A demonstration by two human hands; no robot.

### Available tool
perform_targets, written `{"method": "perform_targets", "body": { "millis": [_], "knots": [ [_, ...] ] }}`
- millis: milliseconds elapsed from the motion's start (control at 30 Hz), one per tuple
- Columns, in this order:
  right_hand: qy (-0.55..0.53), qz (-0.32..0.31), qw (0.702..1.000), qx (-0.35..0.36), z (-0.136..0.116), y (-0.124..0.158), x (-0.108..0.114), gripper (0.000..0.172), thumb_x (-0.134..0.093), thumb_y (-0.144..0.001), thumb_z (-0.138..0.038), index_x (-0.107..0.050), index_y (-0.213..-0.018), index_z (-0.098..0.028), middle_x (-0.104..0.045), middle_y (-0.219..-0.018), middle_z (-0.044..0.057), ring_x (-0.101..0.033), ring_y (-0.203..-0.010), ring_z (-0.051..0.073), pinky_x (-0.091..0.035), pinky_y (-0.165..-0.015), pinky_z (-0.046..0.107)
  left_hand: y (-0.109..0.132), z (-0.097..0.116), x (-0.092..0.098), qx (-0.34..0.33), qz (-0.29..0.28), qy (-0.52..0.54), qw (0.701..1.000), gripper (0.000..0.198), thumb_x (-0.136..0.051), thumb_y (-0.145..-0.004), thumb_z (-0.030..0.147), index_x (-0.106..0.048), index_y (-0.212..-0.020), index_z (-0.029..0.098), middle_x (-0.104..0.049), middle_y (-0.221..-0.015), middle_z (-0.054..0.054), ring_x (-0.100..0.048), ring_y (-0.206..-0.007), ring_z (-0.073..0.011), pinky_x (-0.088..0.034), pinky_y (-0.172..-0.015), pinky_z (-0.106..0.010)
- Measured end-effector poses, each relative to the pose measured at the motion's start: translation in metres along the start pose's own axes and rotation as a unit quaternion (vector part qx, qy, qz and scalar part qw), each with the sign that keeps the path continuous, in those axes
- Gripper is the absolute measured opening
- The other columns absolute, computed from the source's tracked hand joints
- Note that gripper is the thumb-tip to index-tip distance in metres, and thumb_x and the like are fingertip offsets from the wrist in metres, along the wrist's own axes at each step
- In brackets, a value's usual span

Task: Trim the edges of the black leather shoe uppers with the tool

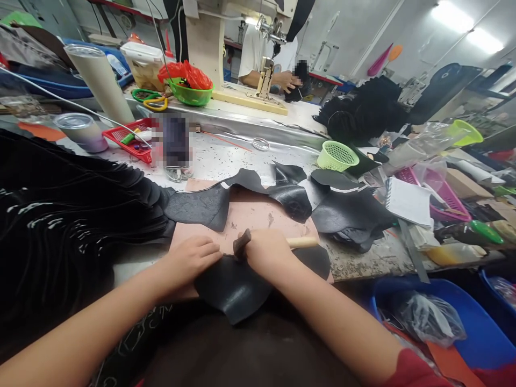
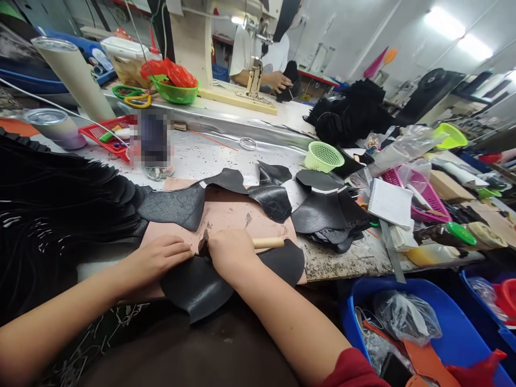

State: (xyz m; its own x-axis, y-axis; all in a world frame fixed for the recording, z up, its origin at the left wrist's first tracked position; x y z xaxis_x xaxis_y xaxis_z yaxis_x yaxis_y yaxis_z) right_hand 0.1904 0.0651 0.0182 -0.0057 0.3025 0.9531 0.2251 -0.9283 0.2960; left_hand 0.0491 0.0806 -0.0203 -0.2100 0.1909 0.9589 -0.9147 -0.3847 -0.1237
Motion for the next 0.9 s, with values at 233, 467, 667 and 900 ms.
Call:
{"method": "perform_targets", "body": {
  "millis": [233,467,667,900],
  "knots": [
    [-0.002,0.007,1.000,0.024,-0.009,-0.010,-0.001,0.019,-0.044,-0.075,-0.018,-0.062,-0.080,-0.021,-0.067,-0.076,0.005,-0.062,-0.072,0.018,-0.040,-0.056,0.025,0.025,0.015,0.000,0.037,0.005,-0.111,0.993,0.025,-0.057,-0.072,0.027,-0.058,-0.096,0.020,-0.060,-0.110,-0.005,-0.050,-0.090,-0.0219,-0.039,-0.074,-0.033],
    [0.013,0.016,0.999,0.039,-0.017,-0.023,0.001,0.021,-0.043,-0.076,-0.021,-0.061,-0.087,-0.022,-0.066,-0.076,0.004,-0.061,-0.071,0.018,-0.040,-0.056,0.025,0.028,0.022,-0.003,0.082,0.051,-0.154,0.983,0.022,-0.051,-0.074,0.010,-0.059,-0.092,0.021,-0.062,-0.099,-0.004,-0.051,-0.086,-0.0196,-0.040,-0.072,-0.031],
    [-0.021,0.014,0.999,0.027,-0.021,-0.032,-0.001,0.024,-0.043,-0.078,-0.023,-0.061,-0.093,-0.022,-0.066,-0.083,0.006,-0.060,-0.075,0.018,-0.041,-0.059,0.025,0.012,0.042,0.006,0.135,0.032,-0.155,0.978,0.015,-0.048,-0.080,0.016,-0.060,-0.073,0.017,-0.060,-0.073,-0.006,-0.053,-0.068,-0.0184,-0.042,-0.061,-0.031],
    [-0.012,0.053,0.997,-0.052,0.052,0.001,0.014,0.032,-0.037,-0.079,-0.009,-0.064,-0.094,-0.015,-0.065,-0.096,0.010,-0.057,-0.089,0.020,-0.040,-0.071,0.027,-0.079,0.103,-0.005,0.079,-0.047,0.047,0.995,0.047,-0.059,-0.070,0.043,-0.054,-0.105,0.012,-0.061,-0.100,-0.013,-0.055,-0.093,-0.0265,-0.046,-0.078,-0.036]
  ]
}}
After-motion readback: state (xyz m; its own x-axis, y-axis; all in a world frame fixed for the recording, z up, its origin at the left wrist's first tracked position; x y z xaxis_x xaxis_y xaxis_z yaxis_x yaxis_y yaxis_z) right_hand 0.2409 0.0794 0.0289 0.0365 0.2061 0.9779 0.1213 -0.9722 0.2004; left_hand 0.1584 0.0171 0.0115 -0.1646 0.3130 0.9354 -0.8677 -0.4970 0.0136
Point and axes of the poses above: each hand's wrist, its own y-axis away from the middle knuckle, its own x-axis out of the back of the hand, z = x × y, the point moved 4 cm from there along -y, towards the middle knuckle
